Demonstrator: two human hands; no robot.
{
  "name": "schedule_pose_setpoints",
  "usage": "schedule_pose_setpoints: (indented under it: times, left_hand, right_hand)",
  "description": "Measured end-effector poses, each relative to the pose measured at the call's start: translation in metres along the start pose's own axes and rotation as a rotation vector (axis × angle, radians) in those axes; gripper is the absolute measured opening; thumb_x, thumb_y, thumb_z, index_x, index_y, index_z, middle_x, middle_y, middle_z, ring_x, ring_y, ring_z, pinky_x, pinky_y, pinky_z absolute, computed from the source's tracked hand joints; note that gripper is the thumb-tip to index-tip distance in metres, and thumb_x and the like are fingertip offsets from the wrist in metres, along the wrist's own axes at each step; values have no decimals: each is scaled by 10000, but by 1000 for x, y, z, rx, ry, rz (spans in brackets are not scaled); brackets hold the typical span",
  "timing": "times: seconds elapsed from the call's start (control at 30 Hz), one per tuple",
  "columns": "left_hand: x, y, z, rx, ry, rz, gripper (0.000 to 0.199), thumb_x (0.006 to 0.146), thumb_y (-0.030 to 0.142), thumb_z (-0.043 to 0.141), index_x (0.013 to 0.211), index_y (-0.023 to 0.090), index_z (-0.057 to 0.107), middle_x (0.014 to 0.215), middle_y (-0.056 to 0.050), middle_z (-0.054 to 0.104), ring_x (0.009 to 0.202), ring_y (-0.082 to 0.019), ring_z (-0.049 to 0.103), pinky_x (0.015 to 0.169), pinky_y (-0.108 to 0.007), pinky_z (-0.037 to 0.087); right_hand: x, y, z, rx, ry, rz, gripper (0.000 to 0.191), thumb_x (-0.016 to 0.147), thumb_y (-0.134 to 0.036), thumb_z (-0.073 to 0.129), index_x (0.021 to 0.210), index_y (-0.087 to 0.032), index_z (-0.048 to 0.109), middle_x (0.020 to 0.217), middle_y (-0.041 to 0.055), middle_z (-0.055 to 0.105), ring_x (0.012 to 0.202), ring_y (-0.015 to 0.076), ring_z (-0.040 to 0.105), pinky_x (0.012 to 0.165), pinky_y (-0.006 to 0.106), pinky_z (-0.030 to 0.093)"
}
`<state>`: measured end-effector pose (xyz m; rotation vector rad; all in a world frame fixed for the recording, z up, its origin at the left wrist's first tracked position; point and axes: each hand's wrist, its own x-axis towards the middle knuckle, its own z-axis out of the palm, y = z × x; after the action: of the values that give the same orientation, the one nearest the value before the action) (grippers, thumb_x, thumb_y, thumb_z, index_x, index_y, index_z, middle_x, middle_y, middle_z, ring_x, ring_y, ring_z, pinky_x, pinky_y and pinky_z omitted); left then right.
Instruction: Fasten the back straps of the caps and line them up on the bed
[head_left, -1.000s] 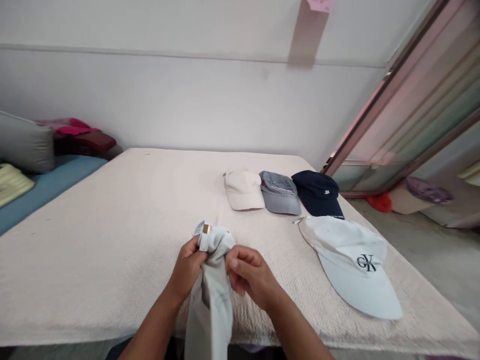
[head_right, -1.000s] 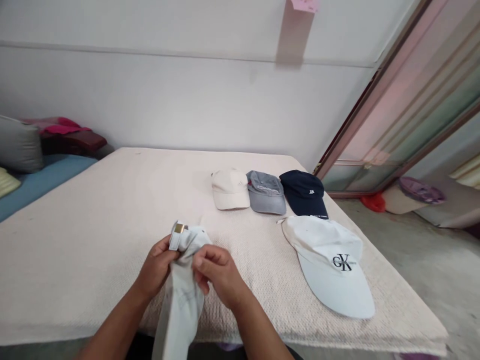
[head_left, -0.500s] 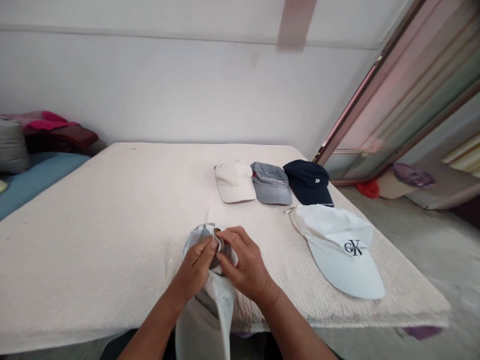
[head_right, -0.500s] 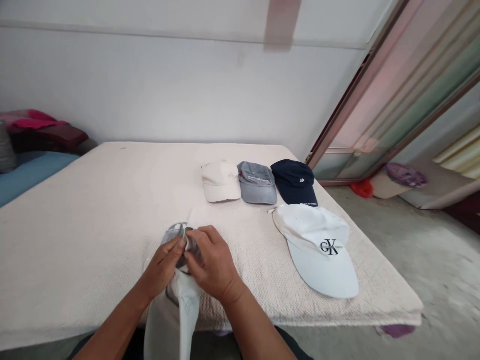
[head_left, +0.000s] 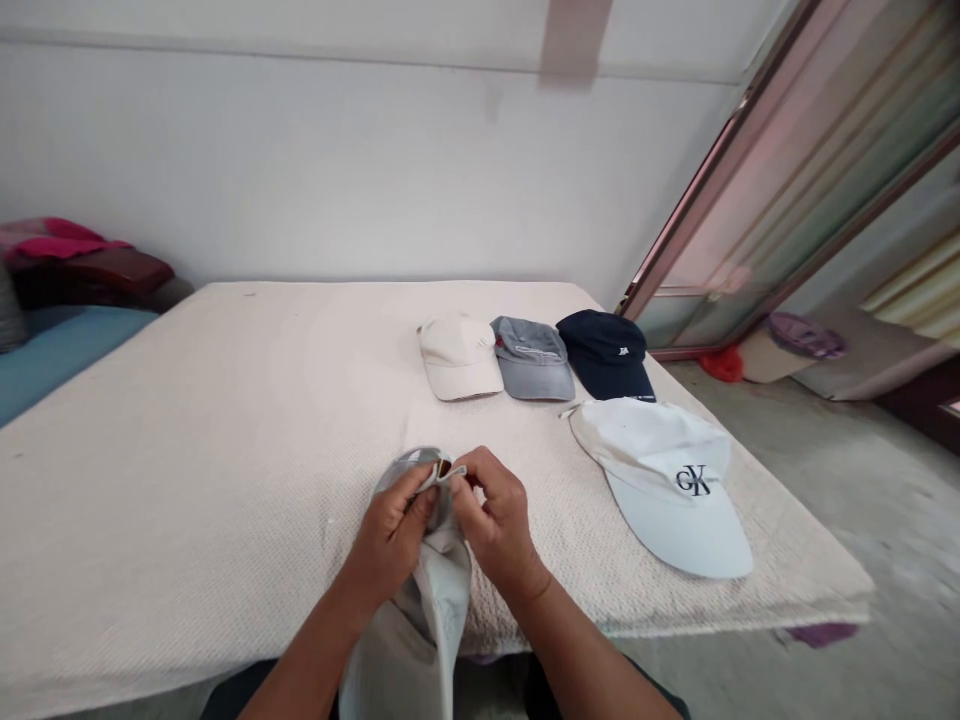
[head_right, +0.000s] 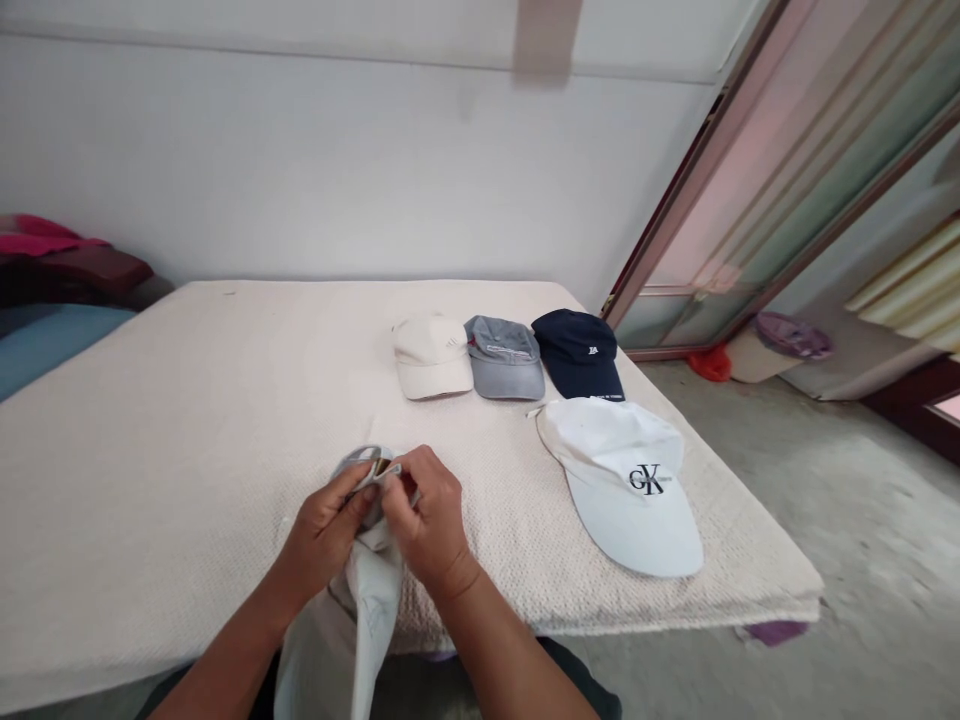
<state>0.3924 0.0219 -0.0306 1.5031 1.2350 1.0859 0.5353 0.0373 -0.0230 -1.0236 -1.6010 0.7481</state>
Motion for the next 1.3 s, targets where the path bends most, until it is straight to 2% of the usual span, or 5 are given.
schedule_pose_setpoints:
  times: [0.23,0.47,0.63,0.87,1.3]
  left_hand:
    - [-2,1,-6,-63,-86,-15,300,909,325,499,1138,216,659,826,-18,619,717,-148,503,662,-247,394]
    - [-4,2,-9,-342,-243,-197,291,856,297,588,1117,215,686,919,-40,635,835,-170,528,764,-268,393]
    - [-9,3,-10,-590,-393,-332,276,805,288,658,1055,186,716,856,-42,654,744,-140,546,693,-240,402]
    - [-15,3,-14,-812,-296,-431,232,749,244,718,968,169,736,735,-33,663,620,-105,555,578,-196,386]
    - [-8,2,-13,-700,-225,-364,271,798,305,667,1038,189,716,775,-36,676,686,-135,566,635,-223,400]
  right_hand:
    - [7,12,-2,644,-11,405,238,883,-315,488,697,-178,545,521,-33,461,504,116,424,519,255,326]
    - [16,8,-14,654,-73,305,336,922,-373,431,764,-171,647,710,32,600,680,148,529,654,272,405]
    - [17,5,-29,605,-440,313,381,932,-371,383,875,-160,695,880,70,654,823,180,571,759,303,420]
    - [19,17,-39,649,-778,486,169,740,-262,667,871,-156,663,773,9,606,700,129,519,651,250,389]
    - [17,22,-2,462,-89,500,77,758,-187,542,683,-184,563,605,-27,564,555,113,486,540,229,372]
